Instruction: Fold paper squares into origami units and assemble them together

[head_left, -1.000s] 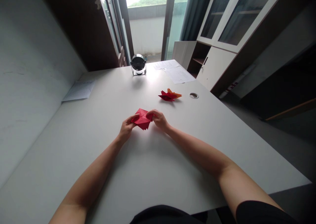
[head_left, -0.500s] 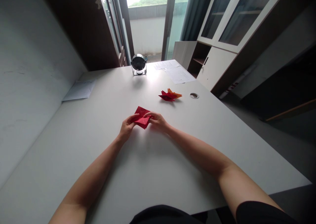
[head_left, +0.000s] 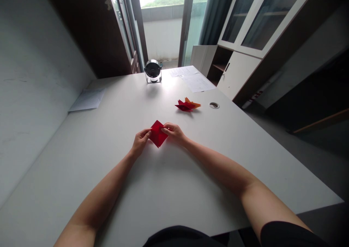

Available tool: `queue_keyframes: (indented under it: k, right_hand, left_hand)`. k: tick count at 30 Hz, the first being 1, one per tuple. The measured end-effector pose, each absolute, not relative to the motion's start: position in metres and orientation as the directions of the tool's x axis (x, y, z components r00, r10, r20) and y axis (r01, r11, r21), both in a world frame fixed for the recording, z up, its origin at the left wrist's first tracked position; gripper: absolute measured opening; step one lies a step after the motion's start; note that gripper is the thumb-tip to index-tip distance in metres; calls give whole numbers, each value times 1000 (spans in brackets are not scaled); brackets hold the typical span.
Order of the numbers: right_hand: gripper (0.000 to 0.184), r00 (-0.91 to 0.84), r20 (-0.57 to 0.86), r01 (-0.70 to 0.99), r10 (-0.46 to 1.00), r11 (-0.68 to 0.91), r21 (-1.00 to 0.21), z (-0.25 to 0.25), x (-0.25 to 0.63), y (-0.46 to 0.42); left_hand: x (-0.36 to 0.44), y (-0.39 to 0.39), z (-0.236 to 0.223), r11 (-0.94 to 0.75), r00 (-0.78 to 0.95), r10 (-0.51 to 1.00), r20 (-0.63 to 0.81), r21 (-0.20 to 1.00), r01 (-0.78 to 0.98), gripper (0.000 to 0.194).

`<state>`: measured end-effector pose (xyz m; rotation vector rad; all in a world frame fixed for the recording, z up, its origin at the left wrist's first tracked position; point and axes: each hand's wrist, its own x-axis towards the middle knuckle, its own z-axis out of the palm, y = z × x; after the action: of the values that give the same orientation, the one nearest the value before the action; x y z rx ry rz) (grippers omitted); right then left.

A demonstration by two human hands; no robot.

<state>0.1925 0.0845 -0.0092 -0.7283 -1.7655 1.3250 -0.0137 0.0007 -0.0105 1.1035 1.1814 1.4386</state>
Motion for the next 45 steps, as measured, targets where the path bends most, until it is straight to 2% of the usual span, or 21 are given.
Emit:
queue_keyframes:
  k: [3,8,10,13,17,27,33,38,45]
  right_hand:
    - [44,-520,192,3,832,226,-974,-9,193,82]
    - [37,-500,222,-89,837,206,-975,-8,190,81]
    - [39,-495,221,-94,840,202,-975,-7,190,82]
    - [46,-494,215,-57,842,215,-975,-5,191,81]
    - [39,-494,200,15,846,238,-971,-1,192,78]
    - [43,-531,183,117,827,286,-951,-2,192,78]
    - [44,-642,201,159,740,385,-909,-1,192,74]
    - [43,-727,177,167,663,422,-891,2,190,68]
    - [43,-736,178,185,653,447,-875,3,189,66]
  left_hand:
    - [-12,0,-9,-117,-145,984,102,989,-96,38]
    - [-9,-2,-3,-100,-101,991,90,990,-97,64]
    - [-9,-2,-2,-91,-90,993,82,990,-103,68]
    - [-9,-2,-4,-89,-94,992,79,990,-107,60]
    - [-8,-2,-6,-78,-74,995,71,992,-98,50]
    - [-8,-5,-5,-42,-7,999,41,997,-62,43]
    - [-7,-7,-1,-22,-13,1000,22,1000,-20,39]
    - [-5,-9,3,-61,-21,998,62,997,48,33]
    - [-7,-9,6,-85,-58,994,91,991,101,30]
